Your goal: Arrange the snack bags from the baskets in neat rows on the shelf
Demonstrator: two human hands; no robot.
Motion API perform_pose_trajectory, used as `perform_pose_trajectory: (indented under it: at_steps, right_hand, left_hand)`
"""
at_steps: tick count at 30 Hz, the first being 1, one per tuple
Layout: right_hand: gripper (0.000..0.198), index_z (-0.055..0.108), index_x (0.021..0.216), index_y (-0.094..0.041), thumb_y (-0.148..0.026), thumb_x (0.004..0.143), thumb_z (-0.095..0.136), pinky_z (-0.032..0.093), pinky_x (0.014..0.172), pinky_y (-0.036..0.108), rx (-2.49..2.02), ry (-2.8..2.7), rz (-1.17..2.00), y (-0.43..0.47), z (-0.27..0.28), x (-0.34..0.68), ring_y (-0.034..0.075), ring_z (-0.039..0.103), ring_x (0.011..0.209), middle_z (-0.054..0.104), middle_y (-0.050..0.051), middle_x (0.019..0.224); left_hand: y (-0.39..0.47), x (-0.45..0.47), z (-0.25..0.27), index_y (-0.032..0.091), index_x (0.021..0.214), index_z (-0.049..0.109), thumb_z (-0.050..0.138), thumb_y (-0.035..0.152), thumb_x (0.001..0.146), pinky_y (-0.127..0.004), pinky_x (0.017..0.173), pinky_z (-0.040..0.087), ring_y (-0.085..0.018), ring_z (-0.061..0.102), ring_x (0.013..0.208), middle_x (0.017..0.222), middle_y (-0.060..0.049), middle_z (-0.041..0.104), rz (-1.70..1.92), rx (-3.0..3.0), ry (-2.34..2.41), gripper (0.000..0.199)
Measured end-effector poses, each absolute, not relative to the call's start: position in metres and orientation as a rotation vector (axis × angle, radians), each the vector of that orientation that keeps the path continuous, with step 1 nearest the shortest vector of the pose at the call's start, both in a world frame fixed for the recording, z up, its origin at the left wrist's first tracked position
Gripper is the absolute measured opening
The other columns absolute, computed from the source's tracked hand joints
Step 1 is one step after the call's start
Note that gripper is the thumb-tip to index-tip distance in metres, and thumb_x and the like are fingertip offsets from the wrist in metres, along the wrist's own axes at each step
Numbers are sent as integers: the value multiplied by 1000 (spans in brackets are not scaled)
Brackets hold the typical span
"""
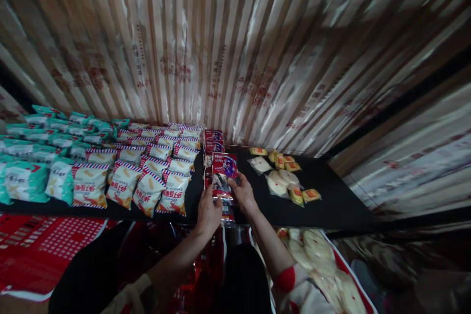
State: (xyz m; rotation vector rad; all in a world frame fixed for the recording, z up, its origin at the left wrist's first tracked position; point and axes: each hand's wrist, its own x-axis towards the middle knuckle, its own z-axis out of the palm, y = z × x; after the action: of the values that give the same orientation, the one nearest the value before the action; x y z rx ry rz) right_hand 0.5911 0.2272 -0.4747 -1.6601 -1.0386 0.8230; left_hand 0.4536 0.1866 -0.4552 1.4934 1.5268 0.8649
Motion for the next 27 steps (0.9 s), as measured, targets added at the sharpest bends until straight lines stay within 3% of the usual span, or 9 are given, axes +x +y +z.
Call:
perform_pose_trajectory:
  at_steps: [4, 10, 16, 23, 27]
  right_hand:
    - [55, 53, 122, -18, -39, 72, 60, 50, 69, 31, -1710, -1104, 790, 241, -480, 589, 20, 65, 74, 70, 4, 85]
    - [50, 49, 127, -21, -32, 79, 53, 47, 77, 32, -1979, -1333, 480, 249, -479, 582, 22, 63, 87, 68, 7, 100]
    - [40, 60, 117, -16, -29, 81, 48, 43, 88, 36, -2061, -1549, 293, 248, -482, 577, 27, 55, 105, 62, 13, 112]
    - [41, 60, 119, -14, -27, 83, 46, 40, 94, 38, -2101, -1632, 250, 249, -482, 573, 28, 49, 112, 56, 13, 124]
    - [41, 58, 120, -11, -24, 84, 44, 32, 103, 41, -2001, -1783, 89, 258, -481, 568, 27, 39, 125, 49, 15, 134]
  left_hand:
    - [198, 452, -456, 4, 129, 46, 45, 12, 80, -30, 103, 36, -22, 51, 118, 124, -18, 55, 776, 1503, 1585, 50]
    - [206, 451, -463, 7, 128, 48, 44, 13, 81, -29, 100, 37, -21, 54, 113, 120, -16, 57, 714, 1521, 1656, 48]
    - [207, 449, -469, 10, 126, 51, 44, 11, 80, -26, 98, 37, -20, 55, 110, 114, -13, 59, 682, 1549, 1685, 47]
    - [207, 450, -470, 8, 127, 49, 44, 10, 80, -27, 100, 36, -21, 52, 114, 119, -15, 56, 661, 1549, 1704, 47]
    - [206, 451, -465, 8, 128, 48, 43, 11, 80, -28, 100, 36, -23, 51, 115, 120, -16, 55, 628, 1537, 1706, 49]
